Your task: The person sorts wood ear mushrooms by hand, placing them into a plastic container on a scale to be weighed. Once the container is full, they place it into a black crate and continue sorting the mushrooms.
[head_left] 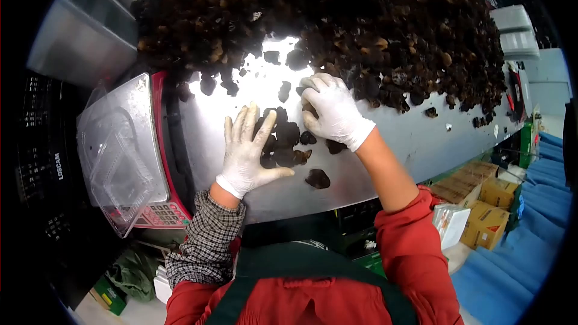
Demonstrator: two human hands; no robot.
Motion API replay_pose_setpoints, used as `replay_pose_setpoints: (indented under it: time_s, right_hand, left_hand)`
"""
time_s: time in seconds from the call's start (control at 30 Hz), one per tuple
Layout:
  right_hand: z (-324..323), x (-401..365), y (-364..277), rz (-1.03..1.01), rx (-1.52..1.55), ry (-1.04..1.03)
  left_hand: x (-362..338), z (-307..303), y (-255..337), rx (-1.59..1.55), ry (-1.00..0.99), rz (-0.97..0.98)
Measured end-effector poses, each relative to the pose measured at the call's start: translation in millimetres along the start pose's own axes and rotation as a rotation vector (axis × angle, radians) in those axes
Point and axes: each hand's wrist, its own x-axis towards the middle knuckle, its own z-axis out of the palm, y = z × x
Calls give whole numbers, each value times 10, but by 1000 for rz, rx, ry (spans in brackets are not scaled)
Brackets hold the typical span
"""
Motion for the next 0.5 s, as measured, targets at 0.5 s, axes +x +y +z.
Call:
replay_pose_setpoints:
  time_s: [0.5]
  right_hand:
    - [-177, -857, -563, 84, 56, -12]
  left_hand:
    - [-195, 106, -66, -115, 104, 123]
